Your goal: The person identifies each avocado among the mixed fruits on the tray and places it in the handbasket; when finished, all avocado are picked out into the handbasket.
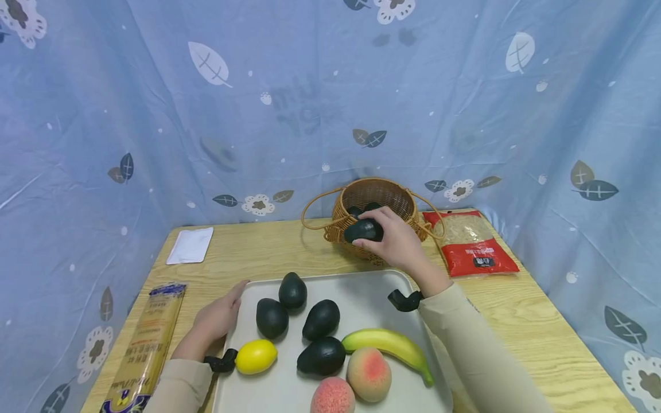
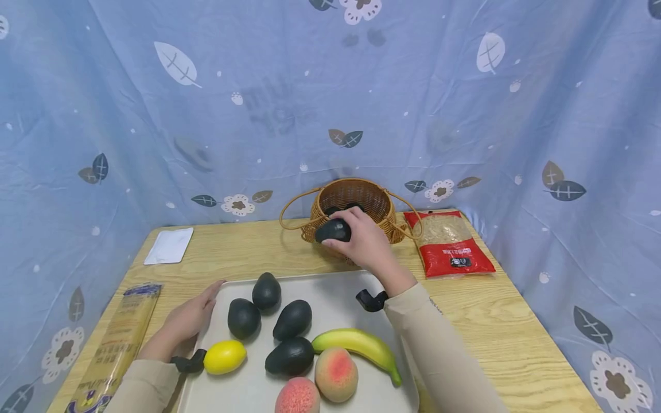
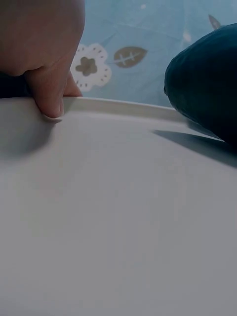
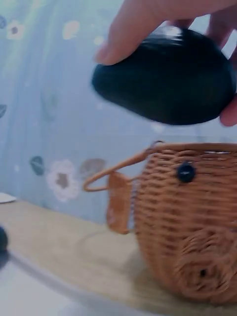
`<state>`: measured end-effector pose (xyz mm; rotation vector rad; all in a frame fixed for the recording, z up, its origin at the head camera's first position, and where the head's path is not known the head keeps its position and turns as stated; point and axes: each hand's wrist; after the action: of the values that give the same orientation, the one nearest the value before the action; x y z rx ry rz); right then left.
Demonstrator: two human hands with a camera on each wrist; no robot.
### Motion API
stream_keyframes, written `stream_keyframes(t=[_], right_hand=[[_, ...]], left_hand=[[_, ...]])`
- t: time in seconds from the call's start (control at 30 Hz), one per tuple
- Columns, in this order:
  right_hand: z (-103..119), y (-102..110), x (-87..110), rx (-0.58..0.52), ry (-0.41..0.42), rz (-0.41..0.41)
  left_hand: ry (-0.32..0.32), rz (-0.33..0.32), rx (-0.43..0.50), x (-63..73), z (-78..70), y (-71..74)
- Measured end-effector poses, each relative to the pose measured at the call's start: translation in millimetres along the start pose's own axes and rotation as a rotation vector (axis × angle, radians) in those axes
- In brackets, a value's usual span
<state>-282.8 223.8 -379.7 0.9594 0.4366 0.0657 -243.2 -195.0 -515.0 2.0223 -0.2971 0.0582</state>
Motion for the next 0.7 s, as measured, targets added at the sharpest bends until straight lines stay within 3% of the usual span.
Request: stream_keyframes(t=[0.13,0.3,0.5,0.7], right_hand=[[-10,9,-20.8,-0.019,-0.063,-0.086],[-25,7,-38.3,-0.026,-0.124,-0.131],[-36,4,-46.0,-0.009,-0.193,-0.126],[-37,1,-44.1,-0.010,-0.175,-0.163]], left_hand=[[0.002,-0.002,0.000,-1.0,1.7,0.3],[0.022,0.003,0.008,1.6,2.6,-1.3],[0.025,-0.010,0.013,3.4,0.3,-2.7],[0.027,-0.016,0.014,1.2,-1.3,-0.9]])
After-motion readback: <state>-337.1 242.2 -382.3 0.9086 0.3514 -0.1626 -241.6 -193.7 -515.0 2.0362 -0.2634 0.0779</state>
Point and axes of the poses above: each hand's wrist, its own x-axis away from the middle knuckle, its own y-axis out of the back of the hand, z = x × y, and after that the axes turned 1 degree about -y, right-handed
